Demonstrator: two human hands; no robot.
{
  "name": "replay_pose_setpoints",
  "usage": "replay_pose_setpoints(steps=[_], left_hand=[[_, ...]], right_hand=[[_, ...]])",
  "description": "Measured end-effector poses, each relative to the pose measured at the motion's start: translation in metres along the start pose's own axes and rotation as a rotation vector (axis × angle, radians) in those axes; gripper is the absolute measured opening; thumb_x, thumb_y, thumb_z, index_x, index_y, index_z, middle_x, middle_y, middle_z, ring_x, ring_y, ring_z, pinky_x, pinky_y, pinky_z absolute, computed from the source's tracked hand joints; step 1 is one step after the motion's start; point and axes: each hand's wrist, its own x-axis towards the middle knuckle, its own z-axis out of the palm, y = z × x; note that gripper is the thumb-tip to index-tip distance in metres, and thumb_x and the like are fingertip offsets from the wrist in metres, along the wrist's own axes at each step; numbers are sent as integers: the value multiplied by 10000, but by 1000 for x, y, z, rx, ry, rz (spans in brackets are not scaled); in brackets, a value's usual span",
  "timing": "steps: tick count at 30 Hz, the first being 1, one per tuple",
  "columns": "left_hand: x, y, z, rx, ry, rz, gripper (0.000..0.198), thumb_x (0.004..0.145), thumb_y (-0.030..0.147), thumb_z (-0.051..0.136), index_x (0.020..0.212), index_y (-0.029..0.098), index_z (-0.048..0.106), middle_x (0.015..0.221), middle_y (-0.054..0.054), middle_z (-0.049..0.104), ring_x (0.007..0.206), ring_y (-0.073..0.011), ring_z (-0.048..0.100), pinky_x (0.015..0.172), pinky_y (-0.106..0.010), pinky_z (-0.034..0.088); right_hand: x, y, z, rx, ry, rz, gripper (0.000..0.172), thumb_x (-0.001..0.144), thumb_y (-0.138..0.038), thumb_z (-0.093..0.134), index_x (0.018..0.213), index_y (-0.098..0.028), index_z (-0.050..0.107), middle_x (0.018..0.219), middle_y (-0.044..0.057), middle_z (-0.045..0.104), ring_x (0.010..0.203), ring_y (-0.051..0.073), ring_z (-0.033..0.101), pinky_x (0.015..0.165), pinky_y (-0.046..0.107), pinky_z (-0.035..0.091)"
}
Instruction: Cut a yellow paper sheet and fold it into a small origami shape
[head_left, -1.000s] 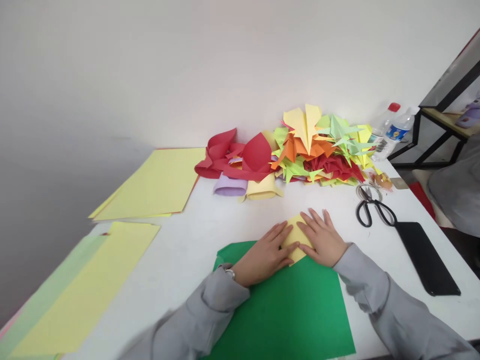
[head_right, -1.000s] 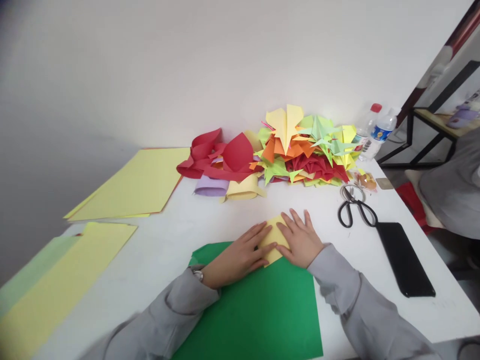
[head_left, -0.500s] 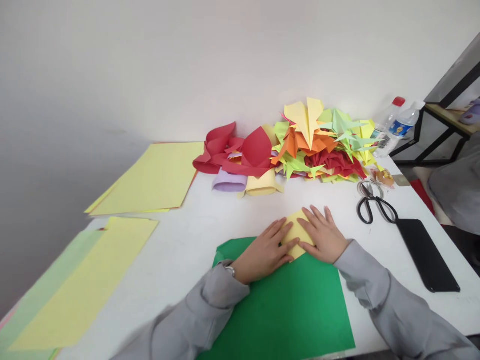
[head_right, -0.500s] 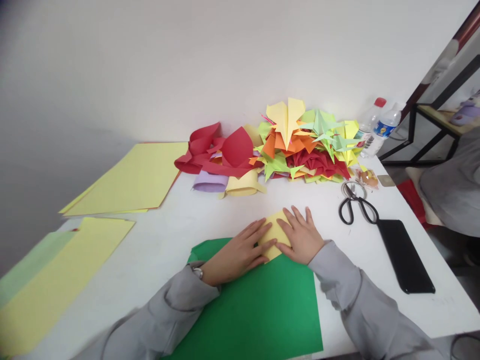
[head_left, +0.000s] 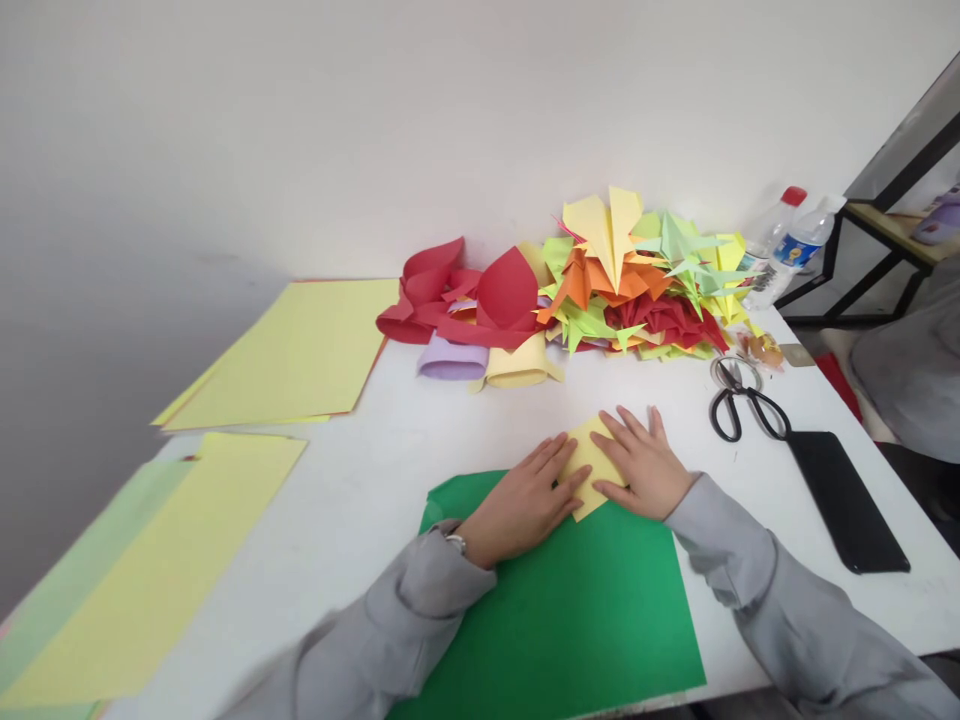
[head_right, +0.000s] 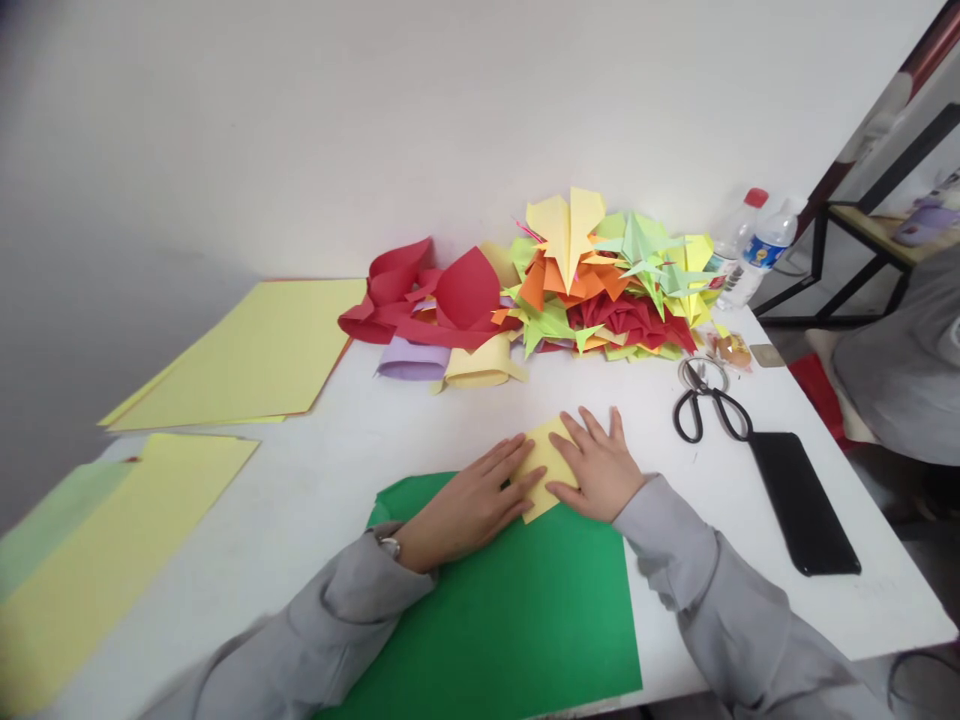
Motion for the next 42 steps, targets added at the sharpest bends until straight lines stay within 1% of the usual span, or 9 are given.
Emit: replay_pose_setpoints(steps=[5, 12, 16, 23, 26, 30, 34, 38, 42], left_hand=[[1, 0, -2, 26, -3, -70, 435, 932, 395, 437, 1258, 114, 502, 1360, -211, 477, 1276, -326, 438, 999, -499, 442], [7, -3, -7, 23, -125, -125, 625, 911, 529, 401, 1392, 129, 382, 1447, -182, 397, 1165, -325, 463, 943, -467, 400], [11, -2, -8, 38, -150, -132, 698, 891, 593, 375, 1427, 148, 326, 1473, -163, 367, 1138, -334, 448, 908, -461, 364], [24, 4, -14, 75, -163, -156, 762, 858, 681, 318, 1350, 111, 430, 1411, -182, 440, 1046, -324, 481, 853, -445, 357], [29, 6, -16, 84, -184, -174, 791, 849, 697, 309, 1328, 83, 447, 1388, -198, 460, 1042, -326, 486, 856, -444, 355], [33, 9, -16, 108, -191, -177, 786, 840, 705, 318, 1318, 95, 455, 1413, -188, 437, 987, -305, 495, 828, -438, 357], [34, 10, -14, 137, -196, -166, 772, 838, 712, 305, 1286, 109, 482, 1450, -182, 395, 943, -298, 488, 801, -439, 348], [39, 13, -14, 139, -185, -191, 774, 805, 714, 388, 1260, 97, 495, 1405, -175, 452, 962, -306, 479, 804, -438, 350], [44, 15, -13, 147, -182, -203, 754, 772, 667, 491, 1229, 68, 510, 1363, -188, 485, 985, -313, 481, 820, -434, 354]], right_hand=[[0, 1, -1, 5, -7, -5, 596, 877, -521, 463, 1369, -186, 444, 1490, 150, 333, 1365, 404, 228, 1034, 717, 79], [0, 0, -2, 23, -15, -20, 619, 859, -550, 470, 1362, -190, 451, 1492, 126, 340, 1363, 426, 203, 1034, 720, 33], [0, 0, -1, 29, -12, -14, 637, 847, -565, 478, 1359, -186, 452, 1489, 120, 348, 1362, 420, 208, 1042, 712, 18], [4, -3, -1, 45, 8, 51, 751, 872, -613, 412, 1439, -131, 310, 1447, 155, 407, 1363, 379, 238, 1058, 698, 4], [6, -6, -2, 43, 22, 77, 711, 890, -603, 390, 1433, -149, 324, 1427, 142, 440, 1351, 368, 266, 1062, 690, -8], [9, -7, -4, 70, 32, 108, 650, 907, -555, 395, 1415, -152, 354, 1401, 134, 474, 1346, 353, 282, 1074, 668, 8], [9, -6, -3, 103, 36, 133, 685, 889, -550, 430, 1421, -132, 331, 1386, 143, 488, 1347, 343, 283, 1087, 644, 28], [9, -7, -3, 101, 38, 135, 687, 878, -531, 452, 1422, -132, 326, 1380, 143, 493, 1343, 346, 286, 1081, 649, 27], [9, -7, -2, 85, 37, 131, 674, 873, -517, 460, 1417, -138, 336, 1376, 138, 497, 1341, 345, 287, 1085, 640, 23]])
